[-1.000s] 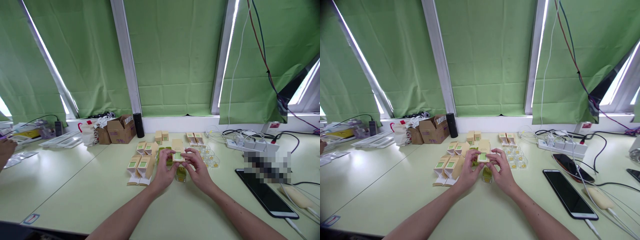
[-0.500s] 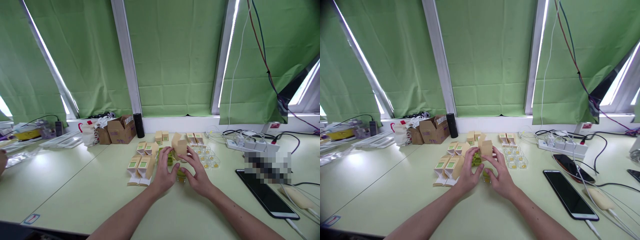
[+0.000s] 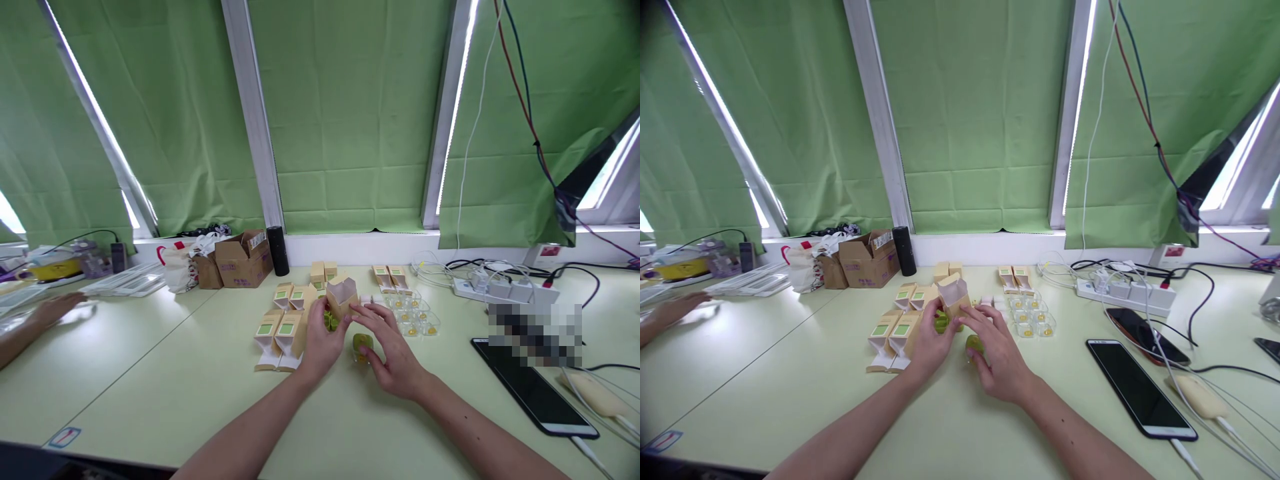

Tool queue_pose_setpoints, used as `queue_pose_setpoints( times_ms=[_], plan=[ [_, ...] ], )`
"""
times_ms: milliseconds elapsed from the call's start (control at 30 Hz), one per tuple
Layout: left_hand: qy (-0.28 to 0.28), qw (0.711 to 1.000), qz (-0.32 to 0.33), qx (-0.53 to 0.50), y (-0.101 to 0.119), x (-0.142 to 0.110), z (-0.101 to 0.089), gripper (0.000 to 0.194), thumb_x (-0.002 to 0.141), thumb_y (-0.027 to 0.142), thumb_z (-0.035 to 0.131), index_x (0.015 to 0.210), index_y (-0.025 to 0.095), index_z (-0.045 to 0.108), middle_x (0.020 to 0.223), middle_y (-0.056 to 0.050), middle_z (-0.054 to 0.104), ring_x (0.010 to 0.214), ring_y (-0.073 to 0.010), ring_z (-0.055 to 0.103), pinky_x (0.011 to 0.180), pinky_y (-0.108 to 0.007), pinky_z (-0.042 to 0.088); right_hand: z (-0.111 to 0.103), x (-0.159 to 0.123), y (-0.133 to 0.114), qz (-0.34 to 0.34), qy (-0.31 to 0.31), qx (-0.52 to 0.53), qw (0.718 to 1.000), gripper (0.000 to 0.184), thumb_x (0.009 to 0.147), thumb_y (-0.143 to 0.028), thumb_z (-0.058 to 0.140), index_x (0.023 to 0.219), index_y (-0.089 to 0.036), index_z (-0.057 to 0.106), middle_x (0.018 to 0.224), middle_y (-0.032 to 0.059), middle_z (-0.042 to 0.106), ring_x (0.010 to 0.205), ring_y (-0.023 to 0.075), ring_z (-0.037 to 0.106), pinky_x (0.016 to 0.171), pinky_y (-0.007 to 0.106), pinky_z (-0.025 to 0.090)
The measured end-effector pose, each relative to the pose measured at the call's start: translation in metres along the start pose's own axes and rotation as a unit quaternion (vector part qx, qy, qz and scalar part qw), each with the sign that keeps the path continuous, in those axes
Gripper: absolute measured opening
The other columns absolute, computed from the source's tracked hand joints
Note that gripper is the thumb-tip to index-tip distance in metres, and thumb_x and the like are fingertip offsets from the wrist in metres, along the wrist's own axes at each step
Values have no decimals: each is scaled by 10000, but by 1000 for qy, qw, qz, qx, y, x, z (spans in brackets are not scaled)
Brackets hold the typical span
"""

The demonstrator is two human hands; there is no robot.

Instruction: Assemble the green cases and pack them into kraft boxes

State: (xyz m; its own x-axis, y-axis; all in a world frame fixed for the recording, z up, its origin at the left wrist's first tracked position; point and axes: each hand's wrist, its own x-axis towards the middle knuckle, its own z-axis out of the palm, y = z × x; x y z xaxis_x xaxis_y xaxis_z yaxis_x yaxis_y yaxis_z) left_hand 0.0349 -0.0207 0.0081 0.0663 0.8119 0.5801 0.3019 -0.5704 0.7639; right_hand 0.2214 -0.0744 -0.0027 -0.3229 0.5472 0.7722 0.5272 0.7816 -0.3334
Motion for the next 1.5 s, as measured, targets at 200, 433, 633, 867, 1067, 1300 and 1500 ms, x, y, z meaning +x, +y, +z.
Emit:
queue_pose_setpoints(
  times_ms=[200,433,633,867,1067,1300,1500],
  plan=[
    [-14,997,-49,-59,-1,9,-7,451,905,468,694,1256,219,559,1132,-84,678,1043,-242,638,892,-369,501,-3,2,8,45,3,-48,998,373,916,-208,615,1280,-289,644,1242,107,712,1207,356,593,996,579,520],
    [-52,992,-78,-81,-3,13,-11,399,839,344,726,1181,212,568,1111,-75,691,991,-240,662,885,-391,541,-7,7,5,110,-130,-162,972,276,801,-238,754,1072,-261,706,986,90,771,976,326,617,867,489,482],
    [-69,996,-55,4,-4,11,-11,401,811,237,722,1187,217,584,1138,-82,683,1056,-271,640,924,-415,508,-17,10,14,148,-153,-221,952,227,760,-209,775,978,-244,726,949,93,773,1019,339,629,851,467,458],
    [-147,985,4,85,-8,7,-10,430,701,174,778,1111,254,677,1026,-87,736,981,-328,648,850,-423,507,-28,10,26,170,-156,-241,943,188,755,-193,757,935,-233,722,936,89,770,985,320,645,829,438,453],
    [-215,962,-7,168,-3,3,-11,534,708,201,770,1220,236,626,1132,-120,695,1148,-365,594,1030,-489,424,-29,12,26,183,-168,-238,939,152,770,-207,743,919,-223,721,914,94,760,983,312,639,826,415,445],
    [-215,968,3,133,4,1,-13,633,781,265,748,1355,217,487,1327,-155,568,1278,-359,500,1127,-523,366,-31,13,25,200,-183,-238,933,168,790,-224,751,956,-210,725,950,71,755,1007,287,629,838,384,421],
    [-148,979,134,44,9,2,-17,172,889,203,618,1058,218,596,1268,-128,564,1240,-288,545,1083,-460,453,-31,12,25,190,-180,-242,934,175,780,-199,760,947,-220,714,936,64,754,995,290,636,830,380,418]
  ],
)
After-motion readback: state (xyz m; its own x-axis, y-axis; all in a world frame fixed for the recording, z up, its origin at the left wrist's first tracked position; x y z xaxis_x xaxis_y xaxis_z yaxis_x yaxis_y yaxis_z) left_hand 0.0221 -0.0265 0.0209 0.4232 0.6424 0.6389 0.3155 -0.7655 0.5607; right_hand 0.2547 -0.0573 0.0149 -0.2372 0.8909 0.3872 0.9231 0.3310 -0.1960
